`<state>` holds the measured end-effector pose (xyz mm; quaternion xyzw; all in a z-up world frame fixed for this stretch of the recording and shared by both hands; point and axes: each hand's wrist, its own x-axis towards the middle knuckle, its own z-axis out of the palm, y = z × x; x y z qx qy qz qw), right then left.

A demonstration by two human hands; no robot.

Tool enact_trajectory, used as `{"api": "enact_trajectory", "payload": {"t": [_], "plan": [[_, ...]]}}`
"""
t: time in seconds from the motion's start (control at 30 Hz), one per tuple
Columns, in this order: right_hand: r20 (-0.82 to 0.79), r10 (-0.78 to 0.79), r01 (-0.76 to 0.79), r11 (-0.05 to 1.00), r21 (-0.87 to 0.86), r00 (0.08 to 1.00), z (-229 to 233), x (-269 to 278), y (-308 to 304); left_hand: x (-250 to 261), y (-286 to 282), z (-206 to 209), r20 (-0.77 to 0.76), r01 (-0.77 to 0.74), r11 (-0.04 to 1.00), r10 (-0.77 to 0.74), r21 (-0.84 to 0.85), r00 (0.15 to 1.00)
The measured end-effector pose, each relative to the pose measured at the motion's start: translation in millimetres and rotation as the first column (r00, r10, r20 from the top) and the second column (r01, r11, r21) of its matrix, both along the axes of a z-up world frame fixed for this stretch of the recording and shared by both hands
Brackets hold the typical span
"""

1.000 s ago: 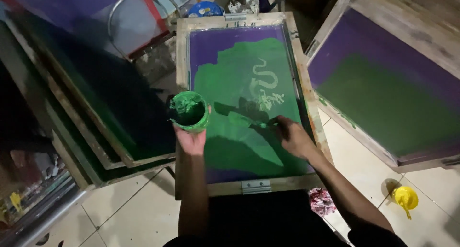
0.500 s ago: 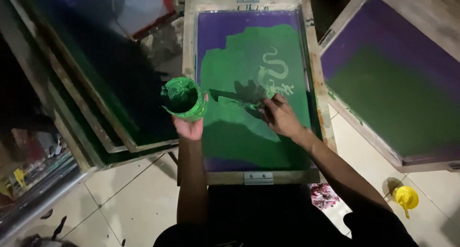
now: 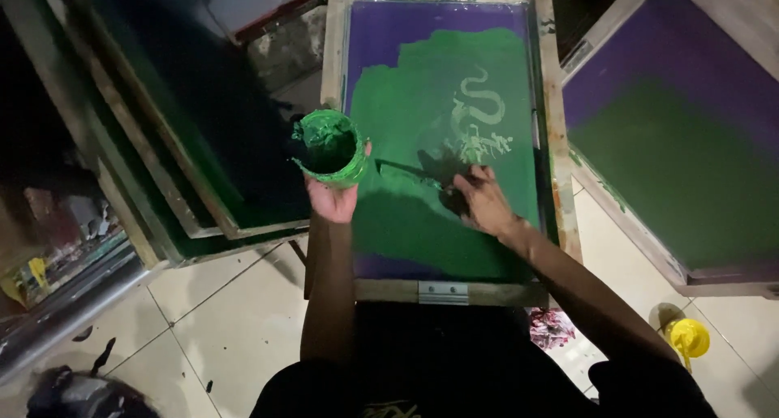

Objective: Spreading green ink onto a screen printing frame using a small spatula to prepare for printing.

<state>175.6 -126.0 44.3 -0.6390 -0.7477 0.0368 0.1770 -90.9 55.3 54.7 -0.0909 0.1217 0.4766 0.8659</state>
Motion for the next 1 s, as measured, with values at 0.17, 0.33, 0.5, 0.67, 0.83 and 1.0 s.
{"api": "enact_trajectory", "payload": {"t": [0.17, 0.33, 0.5, 0.67, 0.83, 1.0], "plan": [[-0.051, 0.099, -0.095, 0.993, 0.072, 0.994, 2, -7, -18, 1, -1, 1, 0.0, 0.004, 1.0, -0.004, -0.005, 1.0], [-0.156, 0.206, -0.179, 0.969, 0.17, 0.966, -22, -5, -33, 7, 1, 2, 0.001, -0.001, 1.0, 0.001, -0.017, 1.0], [-0.256, 0.281, -0.232, 0.951, 0.205, 0.925, 12, -14, -38, 5, -8, 1, 0.002, 0.001, 1.0, -0.001, -0.016, 1.0], [-0.417, 0.214, -0.241, 0.97, -0.012, 0.883, 47, -20, -45, 4, -7, 1, 0.006, 0.007, 1.0, -0.007, 0.001, 1.0], [-0.374, -0.085, 0.046, 0.993, -0.11, 0.924, 12, -12, -16, 4, -7, 1, 0.007, 0.0, 1.0, 0.0, -0.001, 1.0], [-0.214, -0.171, 0.144, 0.98, -0.136, 0.962, -20, -15, 18, 1, -10, 1, 0.012, -0.011, 1.0, 0.011, 0.004, 1.0]]}}
